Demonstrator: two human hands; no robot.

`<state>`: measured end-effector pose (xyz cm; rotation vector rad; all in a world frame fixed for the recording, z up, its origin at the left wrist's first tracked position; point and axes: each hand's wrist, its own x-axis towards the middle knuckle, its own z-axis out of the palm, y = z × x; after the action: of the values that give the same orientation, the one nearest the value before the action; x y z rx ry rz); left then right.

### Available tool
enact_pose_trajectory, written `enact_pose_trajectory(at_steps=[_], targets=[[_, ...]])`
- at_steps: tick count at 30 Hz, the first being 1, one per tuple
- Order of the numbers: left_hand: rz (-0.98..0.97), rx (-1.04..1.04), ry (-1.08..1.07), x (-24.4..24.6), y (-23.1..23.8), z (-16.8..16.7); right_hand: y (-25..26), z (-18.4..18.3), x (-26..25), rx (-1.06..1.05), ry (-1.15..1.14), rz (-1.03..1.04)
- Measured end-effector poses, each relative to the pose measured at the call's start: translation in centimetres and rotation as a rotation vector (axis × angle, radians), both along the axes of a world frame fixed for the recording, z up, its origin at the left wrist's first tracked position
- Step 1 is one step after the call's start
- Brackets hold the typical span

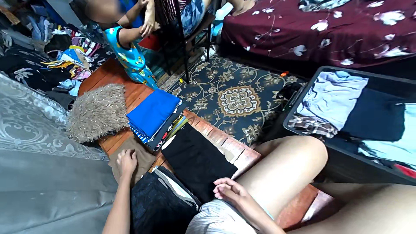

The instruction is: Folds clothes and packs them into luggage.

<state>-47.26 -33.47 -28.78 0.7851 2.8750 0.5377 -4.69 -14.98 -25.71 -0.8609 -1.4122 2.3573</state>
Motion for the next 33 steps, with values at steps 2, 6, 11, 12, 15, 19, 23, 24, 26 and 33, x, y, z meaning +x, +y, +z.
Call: enact_pose_trajectory(at_steps=[2,6,11,12,15,19,23,24,26,33], targets=[[-0.137,-0.057,-0.104,-1.7,1.5,0.0,0.6,-0.3,0.6,-0.190,0.092,-0.096],[-0.289,-0.374,-0.164,-5.6,3.3,1.2,1.9,-0.8,-0.3,-0.349,0.131,-0.134],[-0.322,-0.595,-0.133,-8.4,4.1,1.2,1.8,-0.9,-1.4,-0.343,0.062,-0.091],[-0.336,-0.598,-0.102,-8.6,4.3,1.5,1.9,-0.9,-1.4,-0.345,0.058,-0.086],[-0.356,-0.649,-0.070,-9.1,5.0,2.2,2.0,-0.9,-1.3,-0.362,0.062,-0.089],[-0.275,-0.663,-0.121,-9.9,4.8,2.8,2.1,-0.8,-1.5,-0.375,0.060,-0.091],[-0.189,-0.712,-0.187,-9.6,6.2,3.0,2.2,-0.9,-1.4,-0.387,0.071,-0.087],[-0.181,-0.679,-0.197,-9.2,6.6,3.1,2.2,-0.9,-1.3,-0.389,0.075,-0.088],[-0.202,-0.645,-0.157,-8.4,7.3,3.0,2.2,-1.0,-1.1,-0.400,0.082,-0.098],[-0.306,-0.787,-0.051,-7.8,7.5,2.1,2.2,-1.0,-1.2,-0.356,0.097,-0.034]])
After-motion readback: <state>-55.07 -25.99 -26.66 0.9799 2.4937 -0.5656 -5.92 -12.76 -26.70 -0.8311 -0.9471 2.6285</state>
